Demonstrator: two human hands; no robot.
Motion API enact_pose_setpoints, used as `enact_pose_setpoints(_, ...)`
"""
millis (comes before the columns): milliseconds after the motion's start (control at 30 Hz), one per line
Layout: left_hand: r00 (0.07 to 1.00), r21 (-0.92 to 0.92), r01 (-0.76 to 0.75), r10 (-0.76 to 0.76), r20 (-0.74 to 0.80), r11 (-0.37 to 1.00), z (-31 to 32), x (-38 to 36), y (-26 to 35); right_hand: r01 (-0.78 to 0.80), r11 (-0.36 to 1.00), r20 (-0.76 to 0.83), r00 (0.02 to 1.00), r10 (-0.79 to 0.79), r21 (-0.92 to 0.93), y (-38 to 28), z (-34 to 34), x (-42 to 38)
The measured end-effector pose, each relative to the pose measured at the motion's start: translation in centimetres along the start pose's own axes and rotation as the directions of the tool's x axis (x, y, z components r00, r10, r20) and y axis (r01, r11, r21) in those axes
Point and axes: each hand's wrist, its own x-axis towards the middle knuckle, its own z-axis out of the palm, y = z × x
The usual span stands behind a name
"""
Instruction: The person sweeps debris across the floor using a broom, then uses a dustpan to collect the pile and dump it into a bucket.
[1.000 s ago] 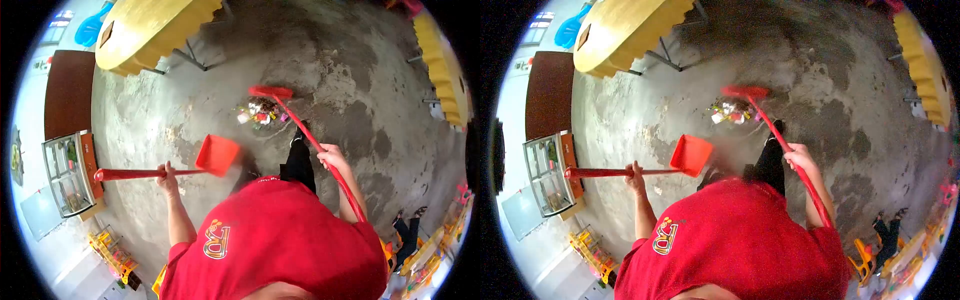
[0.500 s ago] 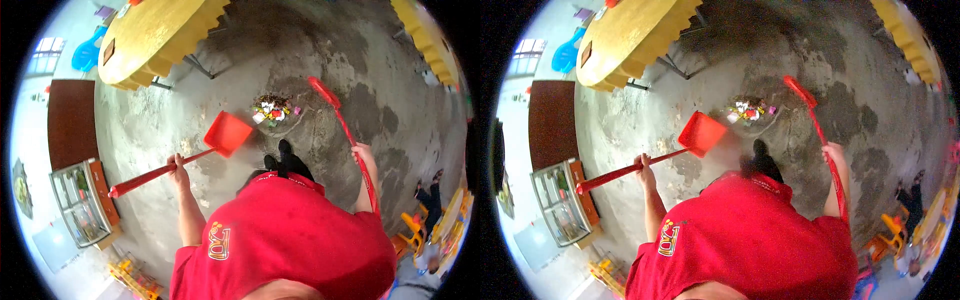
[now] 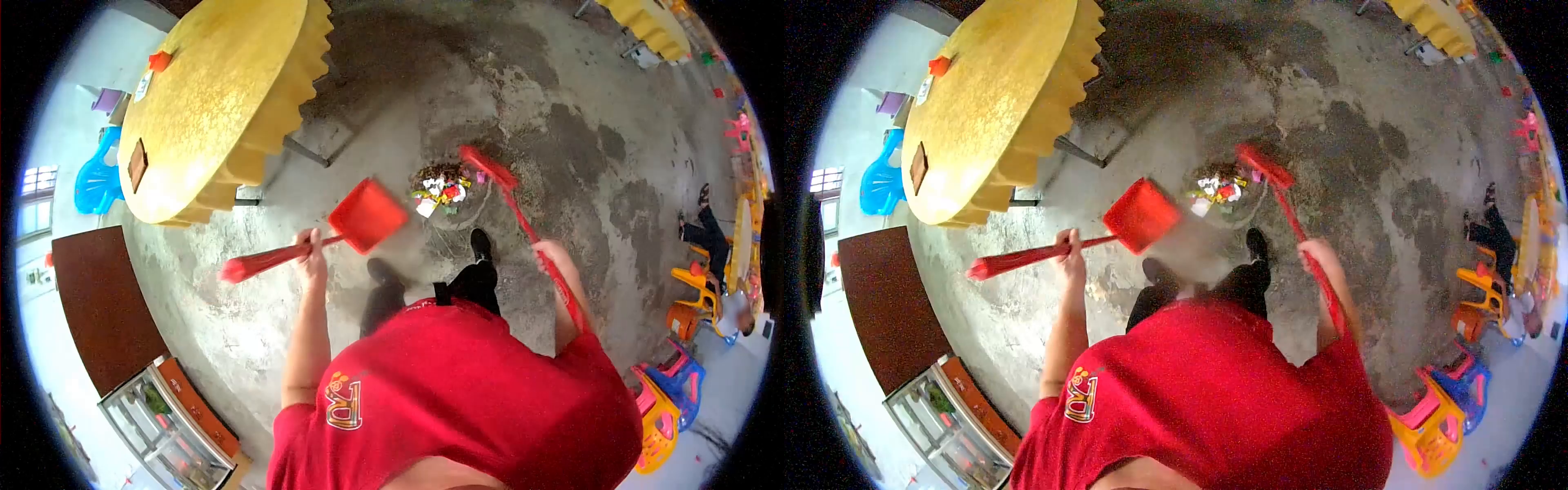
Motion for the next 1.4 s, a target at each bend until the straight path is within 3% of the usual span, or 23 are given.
enact_pose_setpoints(100, 0.976, 0.074, -0.064, 0.047, 0.212, 0.995, 1.0, 2.7, 0.8, 0.012, 0.99, 0.085, 0.996, -0.025, 0.14, 4.0, 5.3, 0.5)
enact_pose_setpoints(133, 0.952, 0.173, -0.187, 0.134, 0.275, 0.967, 1.3, 3.6, 1.2, -0.005, 0.986, 0.121, 0.993, -0.016, 0.165, 4.3, 7.3, -0.4)
enact_pose_setpoints(333, 0.904, 0.105, -0.276, 0.221, 0.365, 0.955, 4.3, 6.8, 1.0, 0.007, 0.981, 0.159, 0.987, -0.039, 0.194, 6.8, 14.4, -2.3)
enact_pose_setpoints(467, 0.891, 0.173, -0.084, -0.004, 0.455, 0.981, 4.9, 7.5, 1.3, 0.059, 0.992, 0.234, 0.969, -0.084, 0.111, 6.8, 18.5, -5.0)
enact_pose_setpoints(533, 0.895, 0.086, -0.065, 0.02, 0.445, 0.994, 5.3, 7.7, 1.7, 0.133, 0.99, 0.278, 0.951, -0.138, 0.035, 8.1, 19.6, -4.8)
enact_pose_setpoints(633, 0.901, 0.043, -0.064, 0.039, 0.431, 0.997, 5.1, 8.2, 0.4, 0.211, 0.976, 0.331, 0.926, -0.183, -0.051, 4.6, 20.1, -11.1)
enact_pose_setpoints(667, 0.906, 0.042, -0.067, 0.043, 0.421, 0.997, 4.8, 8.5, 0.1, 0.182, 0.983, 0.359, 0.918, -0.171, 0.003, 5.0, 19.6, -11.1)
enact_pose_setpoints(767, 0.903, 0.343, -0.114, -0.047, 0.427, 0.932, 2.2, 9.2, -0.2, 0.212, 0.966, 0.272, 0.948, -0.167, -0.145, 2.9, 17.5, -12.1)
enact_pose_setpoints(833, 0.917, 0.36, -0.143, -0.014, 0.4, 0.922, 0.8, 8.3, 0.1, 0.218, 0.971, 0.225, 0.955, -0.192, -0.098, 2.6, 15.4, -8.2)
enact_pose_setpoints(900, 0.926, 0.375, -0.176, 0.023, 0.378, 0.91, -0.4, 7.3, 0.6, 0.196, 0.962, 0.116, 0.978, -0.176, -0.191, 0.6, 13.1, -2.9)
enact_pose_setpoints(967, 0.917, 0.396, -0.171, 0.0, 0.398, 0.902, -1.0, 6.5, 1.1, 0.321, 0.897, 0.105, 0.947, -0.304, -0.303, -2.0, 10.7, 2.1)
enact_pose_setpoints(1033, 0.93, 0.455, -0.14, -0.041, 0.364, 0.88, -0.8, 5.4, 1.1, 0.246, 0.924, 0.058, 0.969, -0.239, -0.294, -5.0, 10.7, 3.6)
enact_pose_setpoints(1133, 0.94, 0.388, -0.072, -0.068, 0.335, 0.919, 0.5, 4.7, 1.1, 0.232, 0.899, 0.101, 0.973, -0.209, -0.371, -2.7, 12.7, 3.1)
enact_pose_setpoints(1233, 0.926, 0.367, -0.123, -0.026, 0.376, 0.922, 1.7, 5.2, 0.9, 0.222, 0.892, 0.218, 0.965, -0.143, -0.394, 1.3, 15.2, 1.3)
enact_pose_setpoints(1267, 0.919, 0.468, -0.107, -0.093, 0.383, 0.877, 2.0, 5.5, 1.9, 0.219, 0.898, 0.257, 0.958, -0.125, -0.383, 2.0, 15.9, -0.7)
enact_pose_setpoints(1367, 0.926, 0.426, -0.159, -0.015, 0.377, 0.891, 2.5, 5.7, 2.0, 0.211, 0.939, 0.321, 0.94, -0.118, -0.272, 4.6, 16.4, -5.7)
enact_pose_setpoints(1400, 0.905, 0.392, -0.247, 0.066, 0.421, 0.886, 2.0, 6.0, 1.6, 0.207, 0.947, 0.321, 0.939, -0.123, -0.245, 5.1, 15.9, -7.3)
